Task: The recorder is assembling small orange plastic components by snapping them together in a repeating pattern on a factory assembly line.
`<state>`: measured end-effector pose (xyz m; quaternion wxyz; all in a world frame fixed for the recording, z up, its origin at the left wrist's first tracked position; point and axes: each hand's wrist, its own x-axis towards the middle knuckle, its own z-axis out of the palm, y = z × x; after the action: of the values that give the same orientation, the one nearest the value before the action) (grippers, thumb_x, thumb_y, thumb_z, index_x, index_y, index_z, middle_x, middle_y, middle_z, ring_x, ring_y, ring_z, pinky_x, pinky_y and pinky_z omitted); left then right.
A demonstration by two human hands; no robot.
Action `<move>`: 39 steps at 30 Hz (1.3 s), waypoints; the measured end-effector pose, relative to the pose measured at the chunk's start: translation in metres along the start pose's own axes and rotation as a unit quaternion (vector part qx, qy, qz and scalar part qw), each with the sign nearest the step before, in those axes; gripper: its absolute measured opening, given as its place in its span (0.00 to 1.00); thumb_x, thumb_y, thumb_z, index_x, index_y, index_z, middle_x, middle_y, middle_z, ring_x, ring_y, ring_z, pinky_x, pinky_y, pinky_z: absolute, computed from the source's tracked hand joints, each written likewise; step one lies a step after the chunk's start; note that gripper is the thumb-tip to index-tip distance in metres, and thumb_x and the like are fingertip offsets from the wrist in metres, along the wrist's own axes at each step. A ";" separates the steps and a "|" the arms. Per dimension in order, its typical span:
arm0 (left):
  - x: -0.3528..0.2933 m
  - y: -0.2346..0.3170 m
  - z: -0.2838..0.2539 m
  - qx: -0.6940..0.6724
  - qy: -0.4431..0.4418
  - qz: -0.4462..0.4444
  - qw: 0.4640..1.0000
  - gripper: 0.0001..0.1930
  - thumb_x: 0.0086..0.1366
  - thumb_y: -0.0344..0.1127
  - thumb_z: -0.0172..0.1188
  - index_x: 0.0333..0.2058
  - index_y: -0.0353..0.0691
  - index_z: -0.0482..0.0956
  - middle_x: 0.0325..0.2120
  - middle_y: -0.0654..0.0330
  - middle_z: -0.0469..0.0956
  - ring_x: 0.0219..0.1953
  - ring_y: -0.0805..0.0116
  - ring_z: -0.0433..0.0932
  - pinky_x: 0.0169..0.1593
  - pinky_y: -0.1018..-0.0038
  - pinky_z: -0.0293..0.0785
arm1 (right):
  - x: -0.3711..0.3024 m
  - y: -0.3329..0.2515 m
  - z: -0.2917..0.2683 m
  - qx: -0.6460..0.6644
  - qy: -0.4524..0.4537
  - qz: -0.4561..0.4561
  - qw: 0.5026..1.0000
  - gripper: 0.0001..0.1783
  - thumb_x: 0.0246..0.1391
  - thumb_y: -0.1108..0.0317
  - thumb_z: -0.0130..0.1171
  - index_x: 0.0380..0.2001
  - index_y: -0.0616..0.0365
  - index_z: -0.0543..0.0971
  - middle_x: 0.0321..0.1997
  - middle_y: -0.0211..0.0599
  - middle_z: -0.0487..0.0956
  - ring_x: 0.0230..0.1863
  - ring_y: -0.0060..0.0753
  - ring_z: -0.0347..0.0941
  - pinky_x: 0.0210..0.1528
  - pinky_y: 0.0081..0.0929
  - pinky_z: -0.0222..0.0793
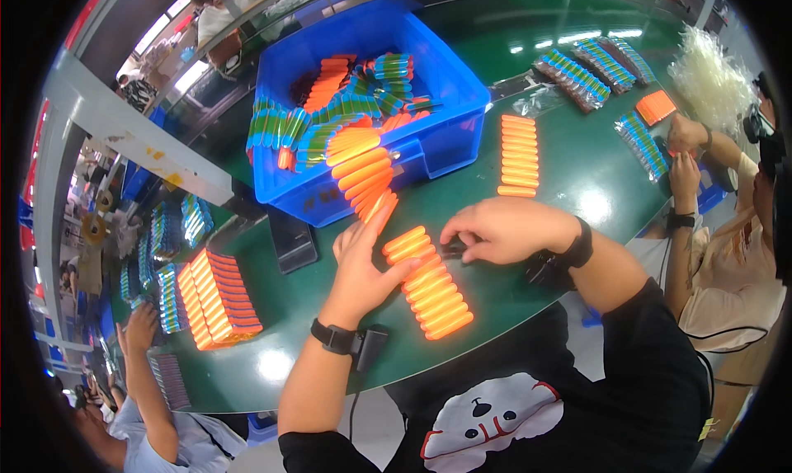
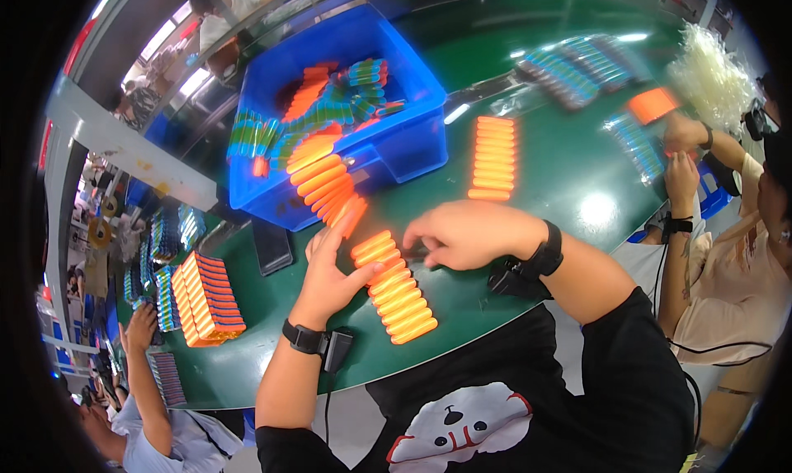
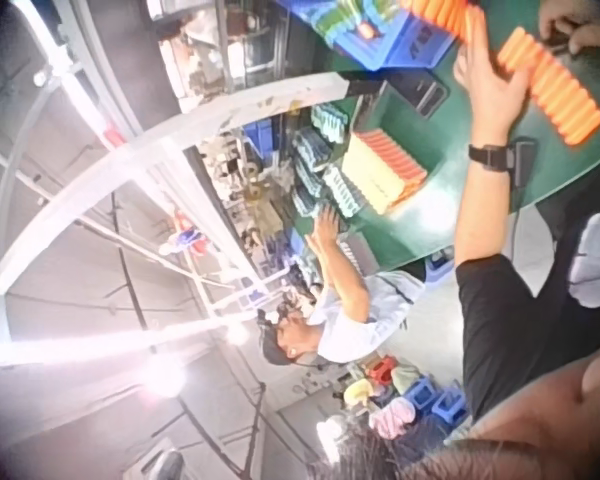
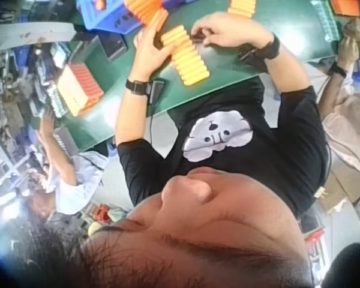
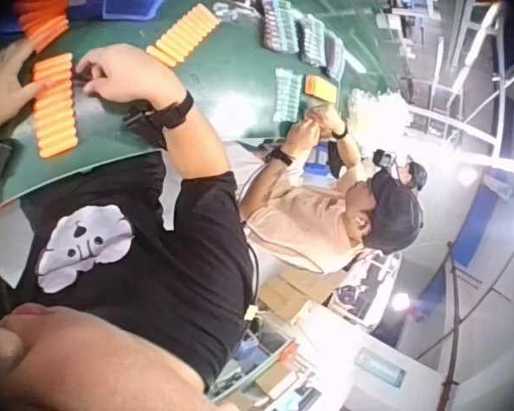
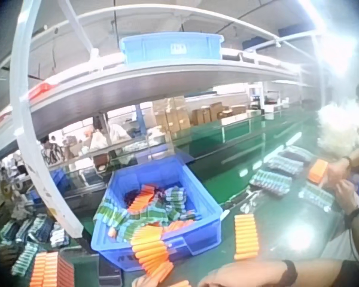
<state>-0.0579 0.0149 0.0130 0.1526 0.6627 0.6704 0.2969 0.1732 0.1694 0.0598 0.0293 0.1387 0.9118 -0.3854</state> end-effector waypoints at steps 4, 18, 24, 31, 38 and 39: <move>-0.006 -0.006 0.001 -0.157 0.062 0.003 0.986 0.35 0.59 0.43 0.69 0.65 0.42 0.71 0.62 0.55 0.73 0.62 0.56 0.68 0.68 0.61 0.55 | 0.008 0.012 -0.002 0.216 0.093 -0.092 0.968 0.13 0.59 0.65 0.65 0.44 0.60 0.84 0.35 0.36 0.83 0.38 0.27 0.78 0.40 0.29 0.72; -0.020 0.020 -0.008 -0.109 0.011 0.210 0.972 0.30 0.66 0.54 0.59 0.58 0.37 0.78 0.57 0.49 0.78 0.60 0.49 0.73 0.65 0.57 0.57 | 0.009 0.006 0.025 0.237 0.054 -0.201 0.949 0.12 0.62 0.60 0.65 0.38 0.58 0.86 0.38 0.35 0.77 0.39 0.27 0.74 0.41 0.27 0.70; -0.025 0.014 0.007 -0.222 0.038 0.100 0.969 0.29 0.65 0.52 0.60 0.58 0.37 0.77 0.53 0.47 0.79 0.57 0.50 0.74 0.62 0.60 0.63 | 0.005 0.000 0.022 0.301 -0.113 -0.145 0.936 0.13 0.63 0.63 0.64 0.34 0.65 0.83 0.25 0.28 0.78 0.28 0.18 0.70 0.33 0.24 0.66; -0.003 0.016 0.000 -0.197 0.050 0.015 0.979 0.37 0.56 0.37 0.71 0.64 0.39 0.69 0.60 0.52 0.73 0.62 0.54 0.69 0.65 0.61 0.60 | 0.003 -0.009 0.029 0.308 -0.354 -0.141 0.871 0.12 0.64 0.64 0.62 0.34 0.65 0.84 0.24 0.26 0.78 0.27 0.17 0.70 0.32 0.23 0.65; -0.008 0.016 0.003 0.003 0.063 -0.002 0.998 0.29 0.52 0.44 0.74 0.53 0.46 0.79 0.49 0.59 0.79 0.55 0.58 0.74 0.63 0.62 0.58 | 0.010 -0.003 0.037 0.320 -0.388 -0.086 0.860 0.13 0.61 0.59 0.66 0.35 0.57 0.87 0.29 0.20 0.83 0.29 0.12 0.74 0.31 0.19 0.66; -0.007 0.015 0.003 0.011 0.051 -0.017 0.998 0.29 0.52 0.45 0.74 0.53 0.46 0.80 0.49 0.59 0.79 0.55 0.59 0.74 0.63 0.62 0.56 | 0.012 -0.002 0.037 0.319 -0.390 -0.084 0.860 0.13 0.61 0.59 0.66 0.35 0.57 0.87 0.29 0.20 0.83 0.29 0.12 0.74 0.31 0.19 0.66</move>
<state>-0.0433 0.0074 0.0183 0.1160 0.6364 0.6919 0.3205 0.1591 0.1442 0.0332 0.3040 -0.0983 0.6614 -0.6786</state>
